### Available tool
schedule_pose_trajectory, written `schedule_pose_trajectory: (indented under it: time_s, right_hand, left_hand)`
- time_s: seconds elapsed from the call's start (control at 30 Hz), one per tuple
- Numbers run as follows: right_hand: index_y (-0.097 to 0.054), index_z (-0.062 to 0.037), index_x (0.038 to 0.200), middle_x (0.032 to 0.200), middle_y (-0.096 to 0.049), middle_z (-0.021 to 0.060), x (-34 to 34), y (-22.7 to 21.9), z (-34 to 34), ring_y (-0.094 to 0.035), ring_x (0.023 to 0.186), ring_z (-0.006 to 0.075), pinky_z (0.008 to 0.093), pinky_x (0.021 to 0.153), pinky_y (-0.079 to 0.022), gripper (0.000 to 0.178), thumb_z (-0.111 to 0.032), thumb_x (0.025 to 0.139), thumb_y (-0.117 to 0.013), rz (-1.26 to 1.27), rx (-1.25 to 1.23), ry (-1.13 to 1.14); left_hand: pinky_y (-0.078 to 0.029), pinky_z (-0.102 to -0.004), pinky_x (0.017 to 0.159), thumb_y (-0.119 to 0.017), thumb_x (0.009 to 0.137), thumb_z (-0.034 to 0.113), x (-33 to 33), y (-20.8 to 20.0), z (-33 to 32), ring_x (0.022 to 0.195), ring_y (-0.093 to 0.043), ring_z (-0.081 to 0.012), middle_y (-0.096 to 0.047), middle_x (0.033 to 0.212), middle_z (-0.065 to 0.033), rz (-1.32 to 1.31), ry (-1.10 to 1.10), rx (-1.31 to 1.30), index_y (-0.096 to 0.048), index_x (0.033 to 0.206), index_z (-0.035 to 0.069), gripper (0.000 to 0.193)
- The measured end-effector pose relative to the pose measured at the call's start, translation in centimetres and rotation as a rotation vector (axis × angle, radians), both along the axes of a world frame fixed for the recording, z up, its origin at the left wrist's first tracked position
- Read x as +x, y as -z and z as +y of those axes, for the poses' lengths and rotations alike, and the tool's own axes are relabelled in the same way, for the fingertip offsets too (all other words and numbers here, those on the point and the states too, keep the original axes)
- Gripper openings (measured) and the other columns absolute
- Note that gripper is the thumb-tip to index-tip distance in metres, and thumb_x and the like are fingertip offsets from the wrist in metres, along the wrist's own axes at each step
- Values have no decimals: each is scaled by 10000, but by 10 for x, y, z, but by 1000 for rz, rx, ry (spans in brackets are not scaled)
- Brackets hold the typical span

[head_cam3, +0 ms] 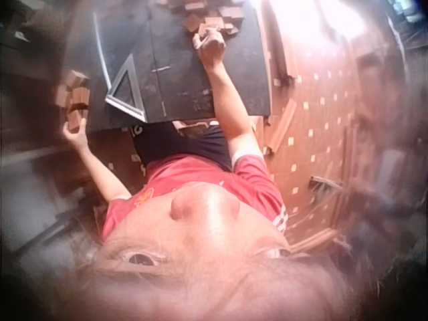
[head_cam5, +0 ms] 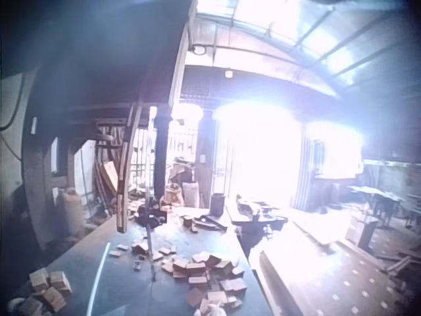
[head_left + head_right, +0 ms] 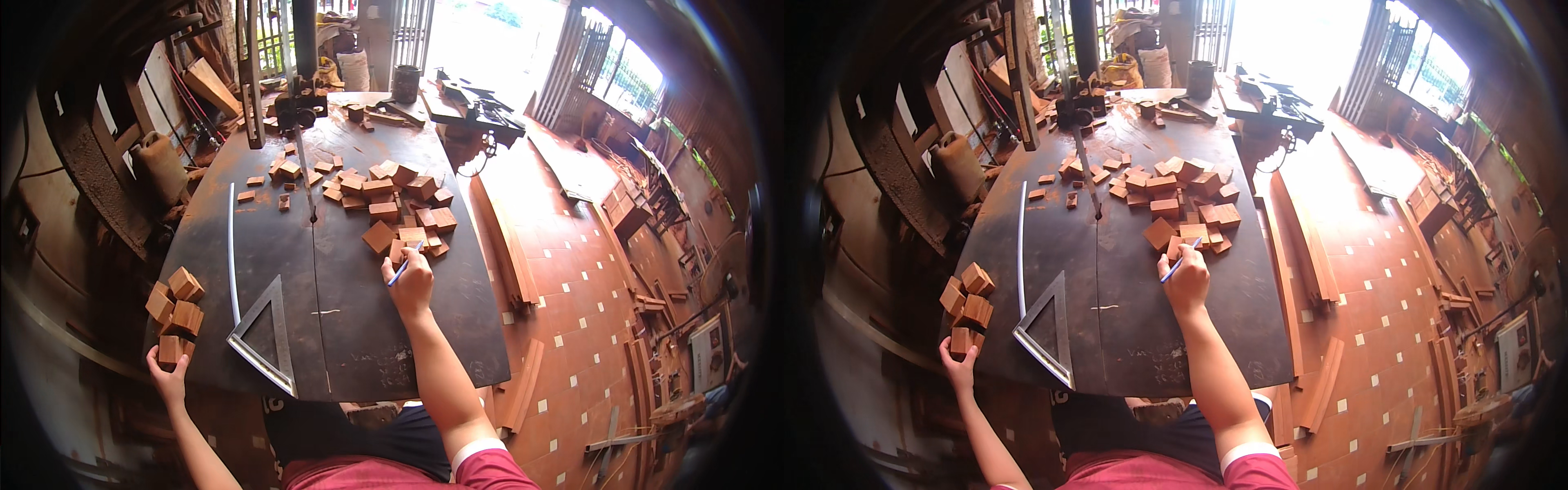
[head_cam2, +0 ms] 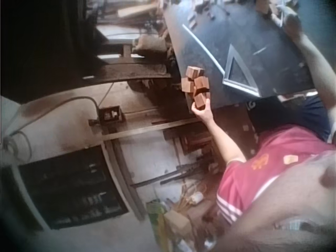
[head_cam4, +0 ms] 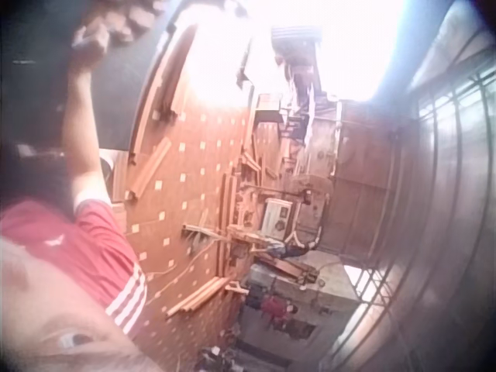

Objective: The person uses a metal set square and a ruler to measure and mark small wooden blocks with a blue pen. They repeatedly position the tools, draw lines, and place the marked blocks into a separate pile on the workbench.

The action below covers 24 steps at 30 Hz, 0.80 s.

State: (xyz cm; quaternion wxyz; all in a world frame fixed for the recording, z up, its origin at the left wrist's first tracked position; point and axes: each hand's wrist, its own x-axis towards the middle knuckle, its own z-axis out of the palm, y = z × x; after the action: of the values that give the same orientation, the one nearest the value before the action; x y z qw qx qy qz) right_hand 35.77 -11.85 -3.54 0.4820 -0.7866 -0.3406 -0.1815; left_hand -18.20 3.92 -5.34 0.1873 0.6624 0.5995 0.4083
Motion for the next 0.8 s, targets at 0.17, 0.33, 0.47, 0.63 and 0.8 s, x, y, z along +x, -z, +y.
schedule_pose_trajectory:
  time_s: [0.17, 0.33, 0.47, 0.63, 0.8]
  right_hand:
    - [-691, 26, 1083, 889, -737, 207, 0, -4, -10, -729, 801, 357, 398, 752, -595, 333, -182, 829, -746, 183, 112, -83]
    - [-683, 32, 1093, 893, -760, 126, -16, -12, -19, -716, 778, 149, 301, 705, -583, 325, -161, 852, -784, 636, 211, -500]
    - [-627, 35, 1163, 911, -718, 76, -41, -21, -21, -683, 787, 118, 276, 685, -564, 256, -57, 944, -723, 930, 142, -1036]
    - [-647, 23, 1129, 874, -695, 54, -57, -22, -30, -676, 767, 122, 287, 689, -558, 230, -68, 934, -729, 737, -162, -1193]
    - [-680, -9, 1080, 881, -708, 102, -70, -31, -29, -685, 789, 230, 345, 736, -551, 279, -102, 836, -779, 52, -320, -1068]
  left_hand:
    - [-389, -495, 1143, -827, 840, 175, 25, -12, -29, 1332, -479, -389, -464, 1449, -221, 122, -174, 248, -455, 1420, 12, 709]
    - [-344, -519, 1174, -774, 867, 127, 86, -31, -87, 1385, -435, -422, -451, 1458, -233, 246, -1, 487, -443, 1431, -17, 669]
    - [-380, -505, 1119, -784, 818, 160, 117, -44, -116, 1315, -484, -409, -510, 1417, -217, 259, 200, 313, -540, 1336, 22, 589]
    - [-519, -428, 935, -754, 864, 116, 124, -38, -91, 1061, -628, -358, -633, 1214, -200, 148, 284, 138, -627, 1208, -1, 386]
    - [-553, -404, 725, -769, 873, 137, 131, -48, -62, 779, -658, -302, -685, 1004, -164, 155, 276, 35, -663, 1088, -4, 278]
